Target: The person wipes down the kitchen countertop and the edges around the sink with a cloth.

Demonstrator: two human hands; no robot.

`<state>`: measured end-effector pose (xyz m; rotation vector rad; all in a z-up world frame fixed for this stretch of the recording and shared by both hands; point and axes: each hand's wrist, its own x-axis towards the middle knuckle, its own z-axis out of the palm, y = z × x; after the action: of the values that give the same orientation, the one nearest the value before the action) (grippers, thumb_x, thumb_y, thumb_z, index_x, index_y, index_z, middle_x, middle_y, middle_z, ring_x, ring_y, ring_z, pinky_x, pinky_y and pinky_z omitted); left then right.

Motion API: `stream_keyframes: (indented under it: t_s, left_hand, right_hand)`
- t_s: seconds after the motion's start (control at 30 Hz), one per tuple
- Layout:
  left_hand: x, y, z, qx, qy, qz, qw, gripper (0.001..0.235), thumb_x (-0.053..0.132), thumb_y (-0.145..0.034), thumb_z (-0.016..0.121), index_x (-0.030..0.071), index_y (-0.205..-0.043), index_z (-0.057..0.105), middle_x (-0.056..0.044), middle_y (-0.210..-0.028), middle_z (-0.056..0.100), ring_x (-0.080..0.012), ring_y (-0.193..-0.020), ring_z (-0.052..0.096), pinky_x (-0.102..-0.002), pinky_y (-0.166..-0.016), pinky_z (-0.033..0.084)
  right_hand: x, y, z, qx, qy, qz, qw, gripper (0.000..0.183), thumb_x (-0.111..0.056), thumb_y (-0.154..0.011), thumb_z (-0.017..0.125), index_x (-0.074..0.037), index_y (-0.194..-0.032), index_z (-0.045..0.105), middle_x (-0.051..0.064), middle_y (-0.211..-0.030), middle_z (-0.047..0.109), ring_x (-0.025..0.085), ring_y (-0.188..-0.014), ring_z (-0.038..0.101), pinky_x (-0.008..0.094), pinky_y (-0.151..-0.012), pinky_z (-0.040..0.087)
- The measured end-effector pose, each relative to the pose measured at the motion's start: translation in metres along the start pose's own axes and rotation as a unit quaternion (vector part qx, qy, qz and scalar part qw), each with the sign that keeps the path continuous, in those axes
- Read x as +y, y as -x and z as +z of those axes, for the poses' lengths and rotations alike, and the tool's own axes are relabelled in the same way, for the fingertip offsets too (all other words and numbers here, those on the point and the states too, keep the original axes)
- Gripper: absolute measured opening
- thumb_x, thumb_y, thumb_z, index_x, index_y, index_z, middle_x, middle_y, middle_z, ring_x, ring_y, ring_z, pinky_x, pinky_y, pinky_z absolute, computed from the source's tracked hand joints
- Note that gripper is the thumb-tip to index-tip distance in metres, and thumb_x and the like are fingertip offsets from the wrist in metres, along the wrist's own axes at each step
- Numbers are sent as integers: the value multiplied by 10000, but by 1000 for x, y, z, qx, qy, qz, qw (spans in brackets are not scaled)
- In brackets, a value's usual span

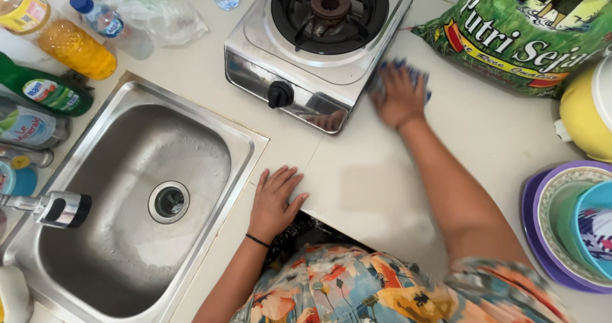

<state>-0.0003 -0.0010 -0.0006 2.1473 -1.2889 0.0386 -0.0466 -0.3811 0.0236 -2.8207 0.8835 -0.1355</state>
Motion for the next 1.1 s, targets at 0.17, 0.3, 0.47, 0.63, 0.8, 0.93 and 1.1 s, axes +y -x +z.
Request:
stream_keyframes:
  t_s: [0.17,0.3,0.47,0.63,0.8,0.93,1.1]
  left_hand:
    - [0,1,2,-3,-3,-7,1000,401,341,-903,716,100,-1223,713,-84,-1363,652,-270,-1364,525,-533,-1198,262]
    - [-2,-2,1,5,-1,-6,1000,391,334,-908,718,100,-1222,716,-89,-1357,655,-274,-1360,525,-535,-1194,267]
    - [-3,-2,3,5,10,-12,1000,382,323,-907,714,98,-1215,720,-86,-1354,665,-275,-1356,535,-534,-1199,268]
    - [-5,1,4,21,18,-5,1000,361,327,-918,712,106,-1204,730,-77,-1346,672,-271,-1350,545,-530,-1195,284]
    - [-6,0,5,15,6,4,1000,370,339,-925,721,104,-1210,727,-84,-1343,670,-275,-1353,541,-533,-1197,277]
    - [-9,3,7,21,8,15,1000,374,336,-942,711,106,-1236,718,-86,-1348,674,-280,-1357,537,-527,-1199,269]
    - [-10,4,6,17,17,16,1000,371,318,-984,660,85,-1269,695,-108,-1349,668,-293,-1356,540,-536,-1200,275]
  right_hand:
    - [2,39,8,-22,-20,-35,999,655,-482,-1000,433,-229,-1595,327,58,-1688,233,278,-1573,134,567,-1243,-1]
    - [17,-30,-8,0,-20,42,999,645,-485,-1042,395,-203,-1616,310,70,-1721,213,289,-1582,129,579,-1256,-6]
    - [20,-66,-16,-4,-31,96,995,685,-521,-1012,364,-237,-1622,238,40,-1711,142,296,-1573,73,589,-1230,-14]
    - [18,17,16,-32,-1,-35,999,720,-555,-997,420,-195,-1607,288,78,-1703,203,306,-1568,117,600,-1220,-8]
    - [77,113,32,-57,14,-100,993,738,-610,-898,460,-297,-1563,400,4,-1680,296,265,-1603,161,618,-1254,10]
    - [127,122,17,70,-18,60,996,702,-541,-1020,520,-167,-1596,381,177,-1664,280,411,-1517,173,676,-1159,12]
    - [-9,146,48,-69,65,138,986,769,-466,-959,593,-119,-1617,397,215,-1592,452,399,-1500,362,584,-1247,215]
